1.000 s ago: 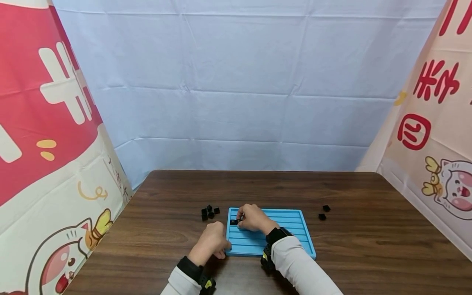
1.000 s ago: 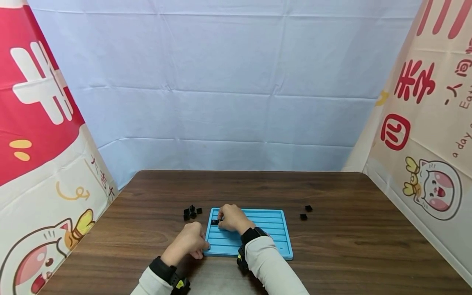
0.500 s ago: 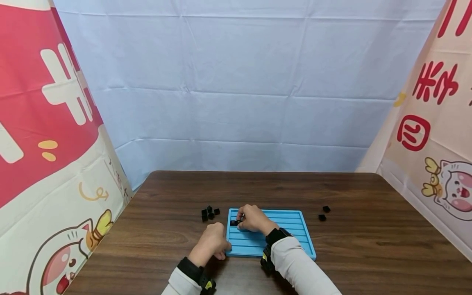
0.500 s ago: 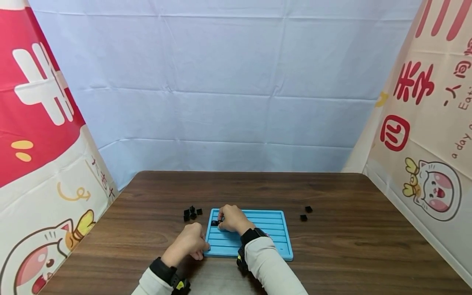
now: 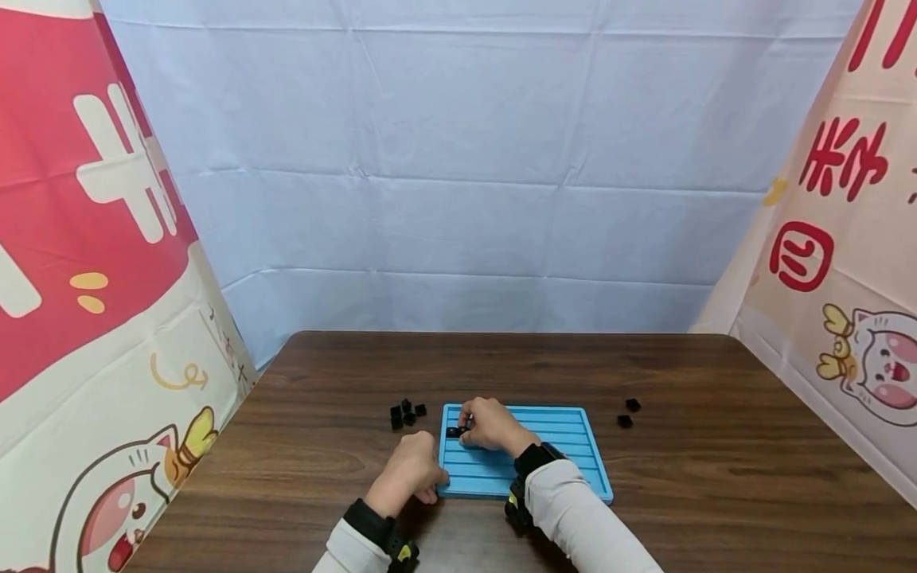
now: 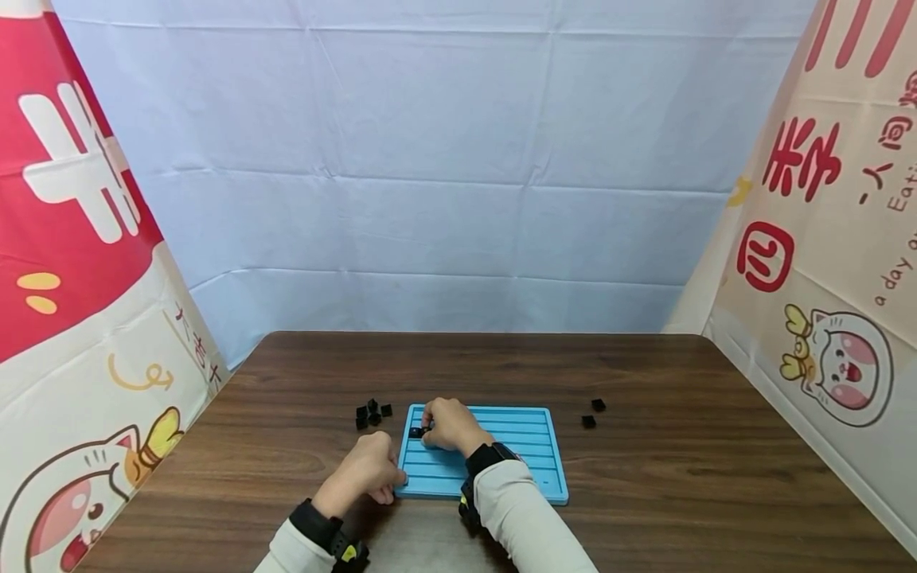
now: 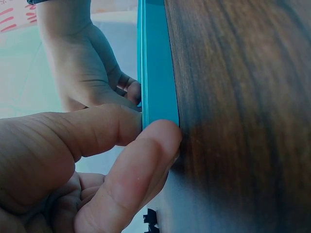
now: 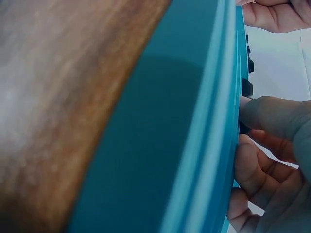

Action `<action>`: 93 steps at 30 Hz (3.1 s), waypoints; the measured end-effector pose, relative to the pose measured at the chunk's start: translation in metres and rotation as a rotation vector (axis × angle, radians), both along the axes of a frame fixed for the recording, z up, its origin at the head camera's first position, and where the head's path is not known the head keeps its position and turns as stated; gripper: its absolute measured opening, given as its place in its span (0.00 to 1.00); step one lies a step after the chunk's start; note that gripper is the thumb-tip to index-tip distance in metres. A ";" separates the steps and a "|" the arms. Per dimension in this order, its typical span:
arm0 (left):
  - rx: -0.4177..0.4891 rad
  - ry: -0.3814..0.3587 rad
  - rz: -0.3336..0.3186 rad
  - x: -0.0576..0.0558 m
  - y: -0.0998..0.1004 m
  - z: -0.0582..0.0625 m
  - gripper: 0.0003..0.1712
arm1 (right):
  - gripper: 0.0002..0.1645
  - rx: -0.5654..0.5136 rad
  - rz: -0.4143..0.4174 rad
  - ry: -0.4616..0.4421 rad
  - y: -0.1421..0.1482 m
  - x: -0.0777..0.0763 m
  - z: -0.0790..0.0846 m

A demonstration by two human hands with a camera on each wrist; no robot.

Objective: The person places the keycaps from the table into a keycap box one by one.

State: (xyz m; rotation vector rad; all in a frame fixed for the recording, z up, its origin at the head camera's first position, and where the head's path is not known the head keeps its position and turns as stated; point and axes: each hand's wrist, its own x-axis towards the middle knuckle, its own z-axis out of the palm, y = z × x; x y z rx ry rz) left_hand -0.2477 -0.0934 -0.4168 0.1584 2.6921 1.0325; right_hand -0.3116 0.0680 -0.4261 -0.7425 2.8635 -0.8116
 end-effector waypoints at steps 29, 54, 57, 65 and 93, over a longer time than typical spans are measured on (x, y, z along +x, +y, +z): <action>0.024 0.007 -0.011 -0.003 -0.001 -0.004 0.11 | 0.09 -0.011 0.003 -0.015 0.001 -0.002 0.001; 0.043 0.009 -0.007 -0.004 -0.001 -0.005 0.10 | 0.25 0.249 -0.033 0.174 0.008 0.007 0.013; 0.046 0.016 -0.009 -0.004 -0.002 -0.006 0.11 | 0.26 0.246 -0.029 0.173 0.010 0.007 0.012; 0.054 0.018 -0.010 -0.002 -0.002 -0.005 0.11 | 0.27 0.211 -0.033 0.131 0.017 0.006 0.009; 0.042 0.038 -0.012 0.002 -0.002 -0.002 0.12 | 0.23 0.190 -0.117 0.132 0.082 0.004 0.014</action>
